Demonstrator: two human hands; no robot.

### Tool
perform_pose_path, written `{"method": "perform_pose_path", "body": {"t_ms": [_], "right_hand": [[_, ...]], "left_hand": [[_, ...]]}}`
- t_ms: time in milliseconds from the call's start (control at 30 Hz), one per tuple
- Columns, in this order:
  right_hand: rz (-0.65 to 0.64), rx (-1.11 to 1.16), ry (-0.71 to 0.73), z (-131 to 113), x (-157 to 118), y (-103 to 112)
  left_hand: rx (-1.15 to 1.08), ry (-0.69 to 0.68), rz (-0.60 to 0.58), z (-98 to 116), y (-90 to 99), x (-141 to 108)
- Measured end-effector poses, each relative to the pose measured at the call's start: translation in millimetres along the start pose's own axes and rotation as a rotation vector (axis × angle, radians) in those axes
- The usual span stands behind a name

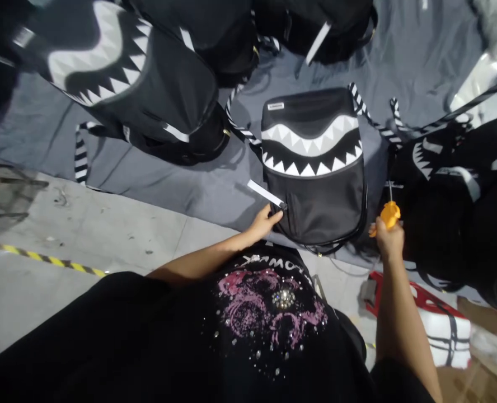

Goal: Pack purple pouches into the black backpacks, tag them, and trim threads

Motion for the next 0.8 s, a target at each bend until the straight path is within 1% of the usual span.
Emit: {"method": "perform_pose_path", "body": {"t_ms": [67,133,200,267,333,367,433,533,700,800], "right_hand": [[-0.03,0.097,-0.09,17,8,-27],[-0.108,0.172,-0.088,20,4,-66],[-0.174,0.244,-0.068,19,-13,-104],[-0.211,0.325,-0.07,18,-34,-135],[-0.217,0.402,-0.087,18,-53,-158],[-0.211,0.438,-0.097,17,-60,-166],[-0.19,0.499,-0.117,17,-69,-176],[-0.155,0.561,-0.131,15,-75,-178],[-0.098,0.606,-0.119,11,-80,-166],[-0.055,0.627,-0.107,7,-91,-149]], "left_hand": [[-0.044,0.019,0.011,2,2.1,0],[-0.093,0.046,0.02,5,8.2,4],[-0.143,0.064,0.023,11,20.6,11],[-0.268,0.077,0.018,19,37.5,21],[-0.448,0.111,-0.006,25,52.4,31],[-0.529,0.14,-0.025,26,57.4,36],[-0.601,0.199,-0.067,26,62.5,41],[-0.585,0.227,-0.103,25,64.4,43],[-0.607,0.209,-0.123,27,64.1,40],[-0.61,0.219,-0.189,31,60.6,34]]}}
Point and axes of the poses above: each hand's wrist, its own x-axis towards the middle knuckle, its own y-axis out of the back of the hand, z = x × y, the point moved 10 cm from there along x, towards the middle knuckle, and after that the axes turned 4 degrees about -z, right-handed, at the moved point
